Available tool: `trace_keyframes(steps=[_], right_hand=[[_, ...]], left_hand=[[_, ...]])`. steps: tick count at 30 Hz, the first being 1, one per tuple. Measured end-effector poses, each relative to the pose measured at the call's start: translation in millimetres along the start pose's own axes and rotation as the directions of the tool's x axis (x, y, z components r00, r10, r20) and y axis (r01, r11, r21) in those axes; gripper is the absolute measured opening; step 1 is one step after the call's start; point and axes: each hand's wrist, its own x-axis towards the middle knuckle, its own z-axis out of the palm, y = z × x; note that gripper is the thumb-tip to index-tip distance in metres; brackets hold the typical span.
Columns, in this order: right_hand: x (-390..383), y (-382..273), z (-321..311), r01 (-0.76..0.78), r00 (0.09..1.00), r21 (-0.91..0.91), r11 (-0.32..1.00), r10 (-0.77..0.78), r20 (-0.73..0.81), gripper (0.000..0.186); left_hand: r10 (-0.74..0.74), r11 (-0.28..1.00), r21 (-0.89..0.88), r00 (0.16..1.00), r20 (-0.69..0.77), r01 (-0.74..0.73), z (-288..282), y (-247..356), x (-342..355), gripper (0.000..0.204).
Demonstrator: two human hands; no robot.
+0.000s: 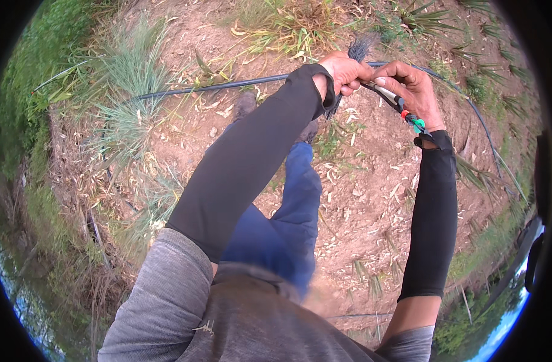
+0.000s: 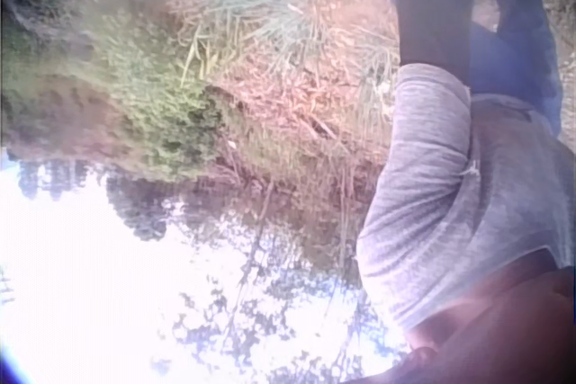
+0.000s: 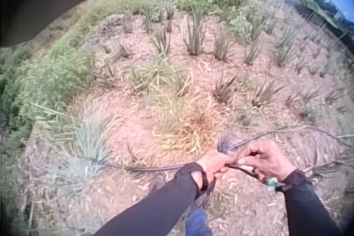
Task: The person installs drip irrigation emitters along a black hose laid out in a garden bed. They repeatedly pick up emitters, attach them to the hose, and secure them with zip ties while walking between plants.
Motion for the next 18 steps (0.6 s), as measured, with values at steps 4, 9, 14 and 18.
trace_keyframes(steps=[4, 9, 14, 18], right_hand=[[-0.5, -6.0, -0.9, 0.073, 0.984, 0.043, 0.996, -0.079, 0.157, 0.015], [-4.3, 3.9, -3.9, 0.161, 0.98, -0.028, 0.987, -0.157, 0.121, 0.013], [-7.1, -12.9, 4.2, 0.069, 0.997, -0.287, 0.956, -0.053, 0.061, 0.016], [1.5, -19.3, 0.9, -0.096, 0.992, -0.325, 0.941, 0.117, 0.046, 0.02]], left_hand=[[0.08, 0.992, -0.088, 0.995, -0.064, -0.086, -8.1, -13.0, -10.5, 0.012], [0.191, 0.977, -0.083, 0.977, -0.091, -0.199, -16.5, -25.4, -25.0, 0.011], [0.233, 0.972, 0.01, 0.964, -0.125, -0.234, -20.8, -32.5, -36.1, 0.012], [0.317, 0.948, 0.057, 0.94, -0.128, -0.313, -9.6, -40.7, -36.4, 0.016]])
